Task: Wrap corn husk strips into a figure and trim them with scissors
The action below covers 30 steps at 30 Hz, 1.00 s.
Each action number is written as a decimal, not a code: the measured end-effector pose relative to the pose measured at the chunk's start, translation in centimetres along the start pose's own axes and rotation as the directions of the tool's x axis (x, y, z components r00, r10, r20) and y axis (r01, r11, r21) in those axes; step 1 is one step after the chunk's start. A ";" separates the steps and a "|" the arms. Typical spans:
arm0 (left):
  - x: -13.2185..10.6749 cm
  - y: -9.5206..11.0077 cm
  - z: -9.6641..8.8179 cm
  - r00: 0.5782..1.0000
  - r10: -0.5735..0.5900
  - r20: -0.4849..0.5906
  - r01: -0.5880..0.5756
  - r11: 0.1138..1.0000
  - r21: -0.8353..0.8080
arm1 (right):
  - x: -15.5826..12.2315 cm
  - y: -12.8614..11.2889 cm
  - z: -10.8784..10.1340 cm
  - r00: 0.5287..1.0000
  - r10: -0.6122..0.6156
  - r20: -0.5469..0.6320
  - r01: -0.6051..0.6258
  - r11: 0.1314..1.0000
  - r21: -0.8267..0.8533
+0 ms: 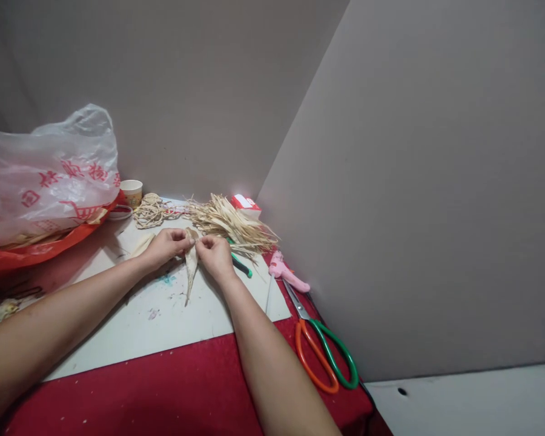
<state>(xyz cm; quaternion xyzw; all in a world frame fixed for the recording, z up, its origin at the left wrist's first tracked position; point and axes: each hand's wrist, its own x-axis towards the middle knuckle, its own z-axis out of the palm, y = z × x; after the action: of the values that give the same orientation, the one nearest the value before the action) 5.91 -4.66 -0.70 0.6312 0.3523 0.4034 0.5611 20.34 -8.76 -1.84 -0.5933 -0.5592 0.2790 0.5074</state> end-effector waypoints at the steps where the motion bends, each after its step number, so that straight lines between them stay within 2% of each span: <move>1: 0.0 0.0 0.0 1.000 0.001 0.001 -0.001 1.000 0.007 | 0.0 0.0 0.0 1.000 -0.005 0.000 0.005 1.000 -0.009; 7: 0.3 -0.2 -0.1 0.999 0.039 0.024 -0.040 0.999 0.030 | 0.2 0.2 0.0 0.999 -0.053 -0.012 0.051 0.991 -0.126; 13: 0.5 -0.3 0.1 0.994 0.095 0.047 -0.098 0.994 0.057 | 0.1 -0.3 0.2 0.989 -0.104 -0.103 0.065 0.945 -0.321; 16: 0.3 -0.1 0.4 0.993 0.102 0.053 -0.104 0.993 0.046 | 0.2 -0.2 0.1 0.987 -0.083 -0.138 0.034 0.946 -0.323; 18: 0.3 0.1 0.5 0.996 0.080 0.046 -0.080 0.997 0.009 | 0.3 -0.2 0.0 0.988 -0.011 -0.154 -0.021 0.979 -0.205; 20: 0.3 0.2 0.5 0.999 0.030 0.030 -0.028 0.998 -0.065 | 0.4 -0.3 0.0 0.981 0.116 -0.153 -0.114 0.993 0.018; 21: 0.4 0.2 0.5 1.000 -0.004 0.026 0.007 0.994 -0.112 | 0.4 -0.5 0.1 0.973 0.186 -0.139 -0.163 0.973 0.160; 23: 0.6 0.3 0.3 0.996 -0.084 0.030 0.088 0.975 -0.204 | 0.5 -1.0 0.1 0.948 0.312 -0.069 -0.250 0.859 0.447; 25: 0.9 0.3 0.0 0.987 -0.153 0.041 0.158 0.951 -0.267 | 0.7 -1.4 0.0 0.922 0.386 0.011 -0.295 0.686 0.665; 28: 1.4 0.4 -0.6 0.978 -0.210 -0.008 0.196 0.922 -0.333 | 1.0 -1.9 -0.7 0.899 0.434 0.060 -0.281 0.465 0.839; 30: 1.8 0.4 -1.1 0.971 -0.227 -0.074 0.185 0.910 -0.370 | 1.2 -2.3 -1.6 0.901 0.433 0.007 -0.197 0.397 0.896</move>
<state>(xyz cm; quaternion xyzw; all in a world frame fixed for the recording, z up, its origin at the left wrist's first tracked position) 5.69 -2.66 -0.09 0.4524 0.3687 0.4353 0.6855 21.13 -8.38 1.09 -0.3680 -0.1483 0.5477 0.7366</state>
